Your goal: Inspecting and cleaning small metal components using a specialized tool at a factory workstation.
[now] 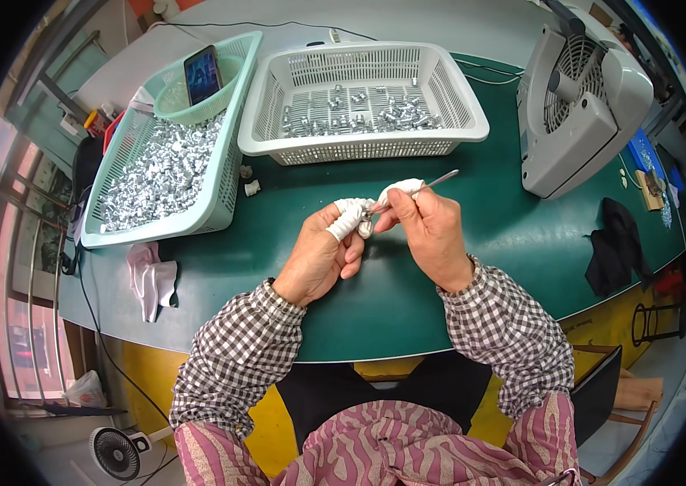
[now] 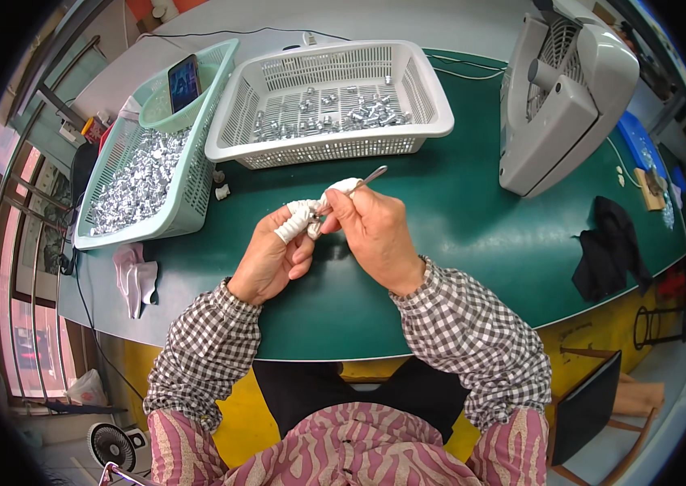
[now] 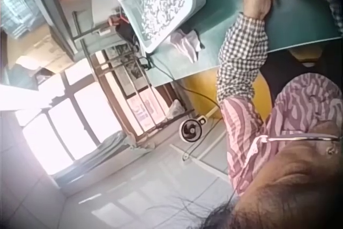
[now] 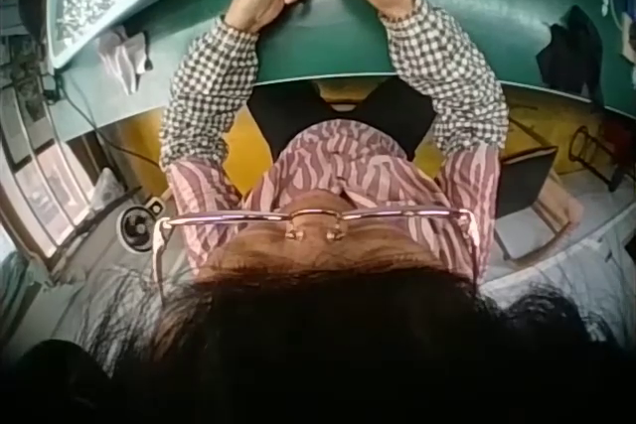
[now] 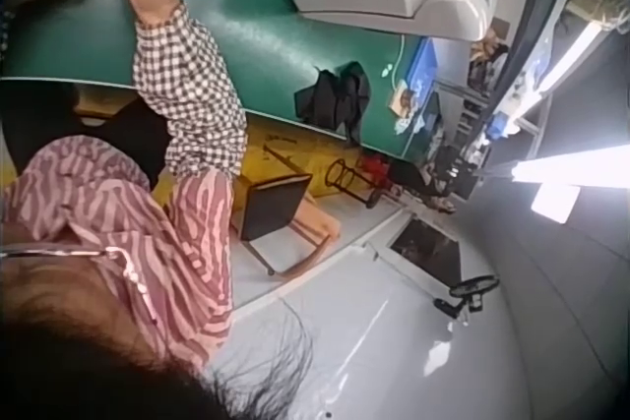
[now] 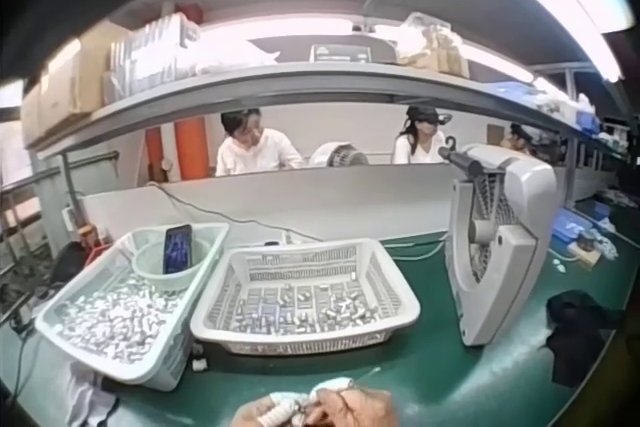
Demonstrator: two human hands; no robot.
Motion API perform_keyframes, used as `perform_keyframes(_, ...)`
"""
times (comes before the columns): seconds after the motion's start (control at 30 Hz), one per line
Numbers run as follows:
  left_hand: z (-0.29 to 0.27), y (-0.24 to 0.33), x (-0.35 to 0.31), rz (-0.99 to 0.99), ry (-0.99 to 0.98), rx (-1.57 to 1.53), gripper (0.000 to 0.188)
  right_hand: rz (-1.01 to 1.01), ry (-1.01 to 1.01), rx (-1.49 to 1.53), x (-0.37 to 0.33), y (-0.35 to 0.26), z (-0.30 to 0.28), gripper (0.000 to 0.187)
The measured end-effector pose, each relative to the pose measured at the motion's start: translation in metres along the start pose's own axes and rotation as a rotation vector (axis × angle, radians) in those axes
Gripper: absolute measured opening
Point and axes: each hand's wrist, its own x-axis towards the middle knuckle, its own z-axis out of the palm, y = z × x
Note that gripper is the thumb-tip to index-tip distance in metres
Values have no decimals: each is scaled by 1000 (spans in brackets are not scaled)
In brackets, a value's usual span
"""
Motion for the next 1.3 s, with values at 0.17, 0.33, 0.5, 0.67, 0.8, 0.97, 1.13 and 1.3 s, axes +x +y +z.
perform_keyframes(0.17, 2, 2, -1, -27, -14, 16, 23, -338, -47, -366, -3, 1, -2, 11)
perform_keyframes(0.33, 5, 1, -2, -2, -4, 10, 24, -454, -27, -472, -2, 1, -1, 7)
perform_keyframes(0.5, -3, 1, -2, -4, -13, 35, 26, -613, -61, -577, -4, 5, 0, 14)
perform_keyframes(0.67, 2, -1, -3, 52, 55, 135, 25, -189, 131, -291, -2, 11, 7, 11)
perform_keyframes(0.8, 0, -5, 1, 34, 8, 108, 22, -348, 109, -374, -3, 10, 8, 16)
perform_keyframes(0.97, -4, -3, 0, 63, 75, 131, 22, -52, 197, 125, 6, 11, 9, 19)
perform_keyframes(1.13, -21, -10, 5, 68, 106, 169, 25, -451, 127, -368, 1, 7, 4, 22)
perform_keyframes(1.3, -10, -6, 2, 95, 134, 233, 28, -118, 187, -88, 5, 5, 9, 24)
